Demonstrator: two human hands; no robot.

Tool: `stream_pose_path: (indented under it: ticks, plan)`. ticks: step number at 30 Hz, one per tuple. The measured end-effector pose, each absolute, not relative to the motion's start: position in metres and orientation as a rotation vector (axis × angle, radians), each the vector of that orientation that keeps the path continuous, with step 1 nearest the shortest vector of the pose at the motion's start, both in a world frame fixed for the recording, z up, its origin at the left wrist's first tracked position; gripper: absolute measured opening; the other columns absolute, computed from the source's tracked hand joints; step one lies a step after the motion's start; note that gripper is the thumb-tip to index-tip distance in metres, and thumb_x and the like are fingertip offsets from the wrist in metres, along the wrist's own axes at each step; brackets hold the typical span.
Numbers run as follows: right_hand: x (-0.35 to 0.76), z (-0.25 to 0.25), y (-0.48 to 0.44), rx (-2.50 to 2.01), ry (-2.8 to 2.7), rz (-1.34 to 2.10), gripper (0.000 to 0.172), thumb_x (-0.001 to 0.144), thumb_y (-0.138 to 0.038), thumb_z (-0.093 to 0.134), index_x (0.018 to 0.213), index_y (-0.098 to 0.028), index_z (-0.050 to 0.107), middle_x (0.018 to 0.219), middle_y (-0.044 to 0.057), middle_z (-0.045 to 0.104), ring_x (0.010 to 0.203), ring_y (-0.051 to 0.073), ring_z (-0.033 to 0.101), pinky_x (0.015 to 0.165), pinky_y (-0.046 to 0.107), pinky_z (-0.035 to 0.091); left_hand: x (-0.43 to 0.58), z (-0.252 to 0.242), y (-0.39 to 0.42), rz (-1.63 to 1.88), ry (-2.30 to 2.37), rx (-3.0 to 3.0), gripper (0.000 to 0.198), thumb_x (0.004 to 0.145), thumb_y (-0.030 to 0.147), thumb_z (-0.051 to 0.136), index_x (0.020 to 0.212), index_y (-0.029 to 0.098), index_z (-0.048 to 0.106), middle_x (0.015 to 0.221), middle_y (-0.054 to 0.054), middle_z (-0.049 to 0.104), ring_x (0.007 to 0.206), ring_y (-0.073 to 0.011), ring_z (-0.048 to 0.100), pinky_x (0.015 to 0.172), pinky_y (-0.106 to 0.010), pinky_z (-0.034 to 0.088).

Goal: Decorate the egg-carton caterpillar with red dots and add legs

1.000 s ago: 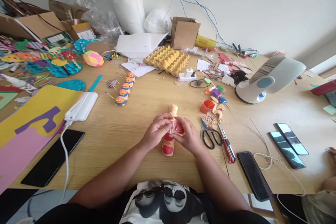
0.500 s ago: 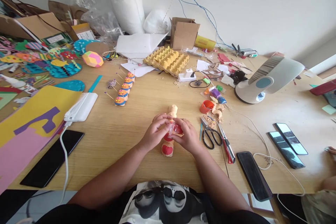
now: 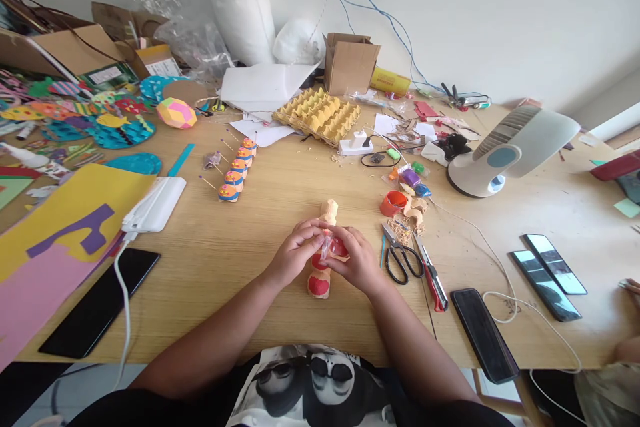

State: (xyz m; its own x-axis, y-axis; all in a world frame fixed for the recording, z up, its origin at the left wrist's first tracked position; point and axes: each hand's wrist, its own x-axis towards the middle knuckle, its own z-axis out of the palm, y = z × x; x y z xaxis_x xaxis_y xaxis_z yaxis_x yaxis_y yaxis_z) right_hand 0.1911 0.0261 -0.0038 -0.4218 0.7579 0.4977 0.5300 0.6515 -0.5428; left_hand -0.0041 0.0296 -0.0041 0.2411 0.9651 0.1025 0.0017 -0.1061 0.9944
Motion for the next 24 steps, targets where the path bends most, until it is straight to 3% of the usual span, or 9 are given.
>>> stream_pose_path:
  ticks: [15,20,24]
  plan:
    - [0.191,-0.003,0.026,-0.985,-2.142,0.390,0.068,0.087,-0.053,0.073,0.143,-0.025,0.048,0.113,0.011,0.070,0.098,0.027,0.067,0.086,0.042,0.056,-0.003,-0.011,0.030,1.072,0.955,1.455,0.030,0.101,0.042,0.052,0.109,0.023,0.073,0.132,-0.009,0.060,0.126,-0.0246,0.056,0.111,-0.040,0.044]
    - [0.192,-0.005,0.029,-1.002,-2.162,0.320,0.063,0.088,-0.049,0.074,0.141,-0.025,0.050,0.111,0.010,0.071,0.096,0.027,0.067,0.085,0.042,0.056,-0.005,-0.002,0.031,1.033,1.081,1.759,0.023,0.100,0.036,0.054,0.092,0.022,0.070,0.127,-0.008,0.063,0.137,-0.0261,0.046,0.120,-0.047,0.033]
    - [0.195,-0.005,0.030,-1.009,-2.232,0.213,0.058,0.091,-0.043,0.071,0.142,-0.025,0.049,0.112,0.011,0.071,0.098,0.028,0.066,0.084,0.043,0.056,-0.010,0.004,0.032,0.986,1.138,2.039,0.016,0.097,0.029,0.056,0.093,0.024,0.071,0.130,-0.006,0.063,0.142,-0.0277,0.038,0.121,-0.050,0.031]
